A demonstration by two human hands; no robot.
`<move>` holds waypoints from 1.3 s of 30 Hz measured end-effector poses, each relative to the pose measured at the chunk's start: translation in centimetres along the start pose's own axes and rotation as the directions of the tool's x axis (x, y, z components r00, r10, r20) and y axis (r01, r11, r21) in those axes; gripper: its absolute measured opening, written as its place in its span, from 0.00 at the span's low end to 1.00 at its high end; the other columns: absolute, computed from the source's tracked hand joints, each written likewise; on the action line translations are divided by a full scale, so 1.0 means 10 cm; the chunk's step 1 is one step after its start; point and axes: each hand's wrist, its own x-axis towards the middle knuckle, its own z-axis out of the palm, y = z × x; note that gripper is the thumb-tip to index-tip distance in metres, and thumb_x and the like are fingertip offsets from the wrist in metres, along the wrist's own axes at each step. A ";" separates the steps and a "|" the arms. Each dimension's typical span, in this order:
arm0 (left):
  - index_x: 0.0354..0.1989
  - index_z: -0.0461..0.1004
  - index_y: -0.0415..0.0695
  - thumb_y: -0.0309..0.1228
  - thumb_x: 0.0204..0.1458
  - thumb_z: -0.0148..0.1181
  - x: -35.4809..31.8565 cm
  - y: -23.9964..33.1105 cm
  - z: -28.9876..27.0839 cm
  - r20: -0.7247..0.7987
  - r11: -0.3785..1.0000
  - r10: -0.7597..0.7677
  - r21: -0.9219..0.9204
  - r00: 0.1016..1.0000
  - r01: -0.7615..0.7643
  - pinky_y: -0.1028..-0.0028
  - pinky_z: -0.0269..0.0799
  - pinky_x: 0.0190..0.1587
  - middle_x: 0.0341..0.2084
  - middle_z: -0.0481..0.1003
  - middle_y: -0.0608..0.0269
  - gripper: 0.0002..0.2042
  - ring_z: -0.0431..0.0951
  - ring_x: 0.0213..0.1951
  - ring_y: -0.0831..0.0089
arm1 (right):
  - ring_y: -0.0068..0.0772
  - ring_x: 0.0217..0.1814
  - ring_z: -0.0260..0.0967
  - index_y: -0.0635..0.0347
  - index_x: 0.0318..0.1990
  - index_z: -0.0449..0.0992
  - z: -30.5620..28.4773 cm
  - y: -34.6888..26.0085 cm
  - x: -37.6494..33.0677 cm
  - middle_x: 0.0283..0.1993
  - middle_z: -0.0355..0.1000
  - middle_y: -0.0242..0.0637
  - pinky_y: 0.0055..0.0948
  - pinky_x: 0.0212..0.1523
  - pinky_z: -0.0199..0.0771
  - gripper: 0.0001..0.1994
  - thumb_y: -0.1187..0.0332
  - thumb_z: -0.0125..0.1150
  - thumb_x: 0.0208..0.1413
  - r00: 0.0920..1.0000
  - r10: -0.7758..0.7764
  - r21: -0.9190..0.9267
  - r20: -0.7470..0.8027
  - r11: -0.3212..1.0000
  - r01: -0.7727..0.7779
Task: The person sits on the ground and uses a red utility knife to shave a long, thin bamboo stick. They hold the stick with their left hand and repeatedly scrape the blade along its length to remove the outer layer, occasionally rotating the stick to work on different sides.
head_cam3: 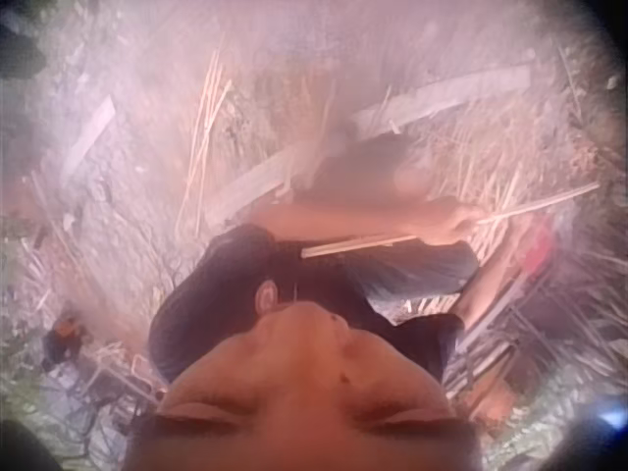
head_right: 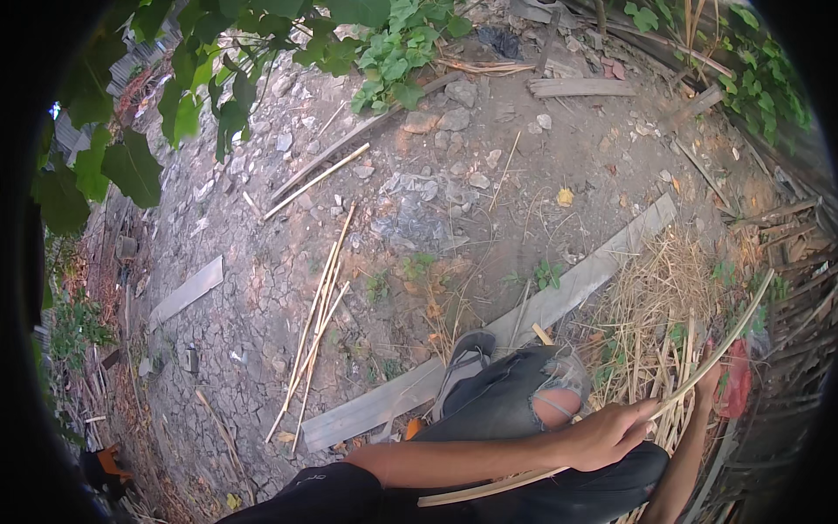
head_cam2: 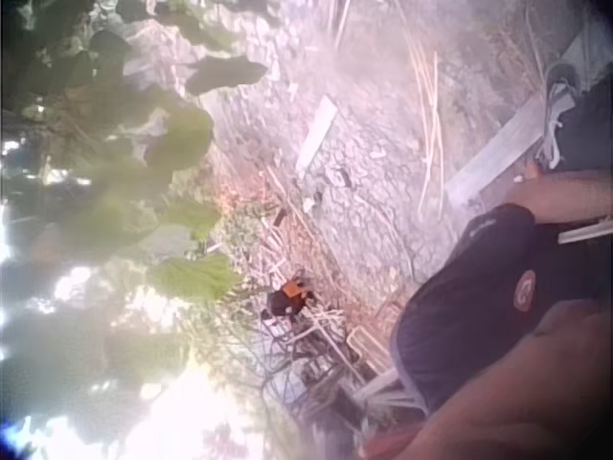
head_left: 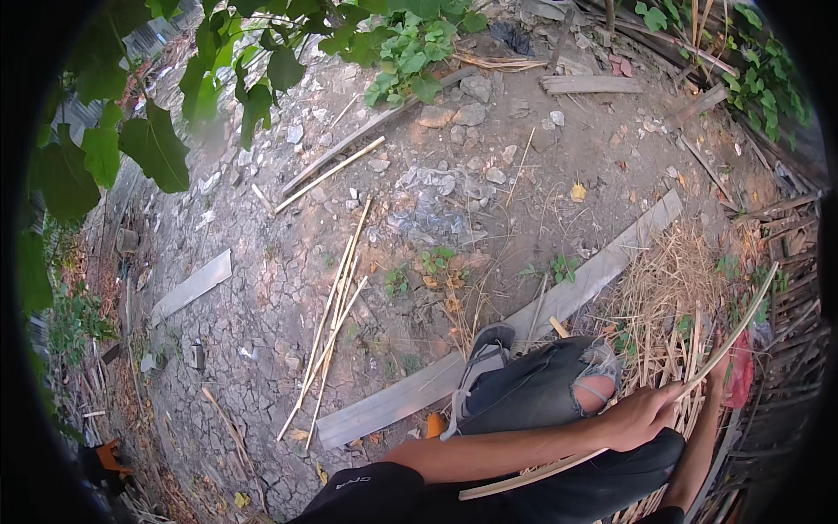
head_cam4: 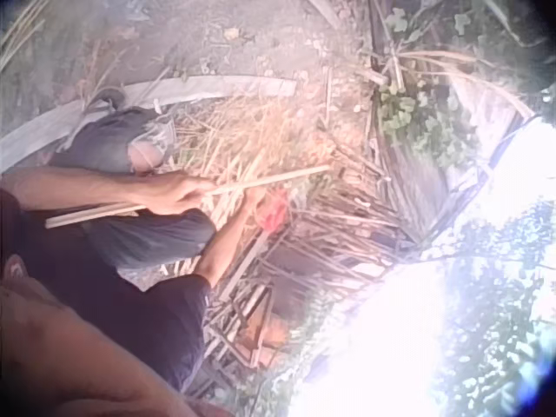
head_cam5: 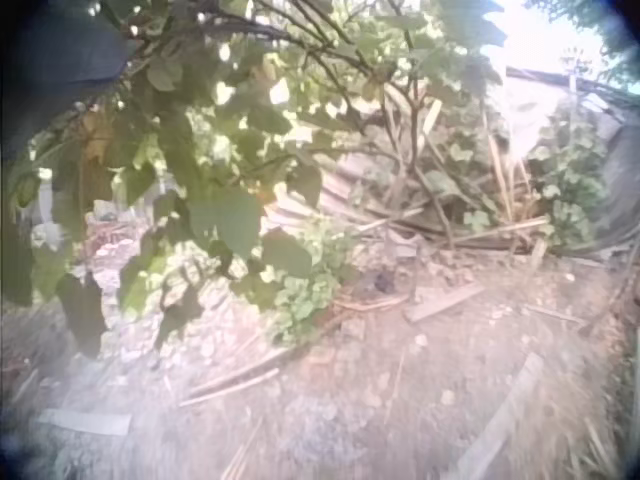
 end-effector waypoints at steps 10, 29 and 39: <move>0.50 0.64 0.37 0.26 0.61 0.52 0.03 -0.10 0.01 -0.081 0.999 0.017 0.033 0.997 -0.014 0.49 0.66 0.34 0.24 0.74 0.43 0.11 0.75 0.28 0.42 | 0.32 0.24 0.59 0.70 0.27 0.72 0.00 -0.19 0.07 0.19 0.61 0.36 0.38 0.28 0.61 0.33 0.43 0.46 0.67 1.000 -0.006 0.033 -0.013 0.999 0.006; 0.74 0.51 0.41 0.36 0.71 0.44 0.08 0.26 -0.74 0.039 0.893 -0.406 -0.194 0.913 0.405 0.81 0.49 0.18 0.14 0.52 0.78 0.26 0.50 0.14 0.88 | 0.31 0.15 0.56 0.65 0.26 0.73 -0.55 -3.24 -0.84 0.13 0.59 0.38 0.37 0.20 0.55 0.25 0.50 0.53 0.68 0.936 -0.209 0.204 0.282 0.967 0.154; 0.74 0.53 0.44 0.36 0.71 0.45 0.05 0.26 -0.69 0.038 0.854 -0.488 -0.184 0.872 0.487 0.81 0.49 0.16 0.14 0.52 0.76 0.25 0.48 0.12 0.86 | 0.59 0.20 0.73 0.65 0.30 0.79 -0.48 -3.41 -1.20 0.16 0.71 0.52 0.50 0.23 0.73 0.24 0.49 0.58 0.62 0.873 -0.354 0.063 0.335 0.933 0.354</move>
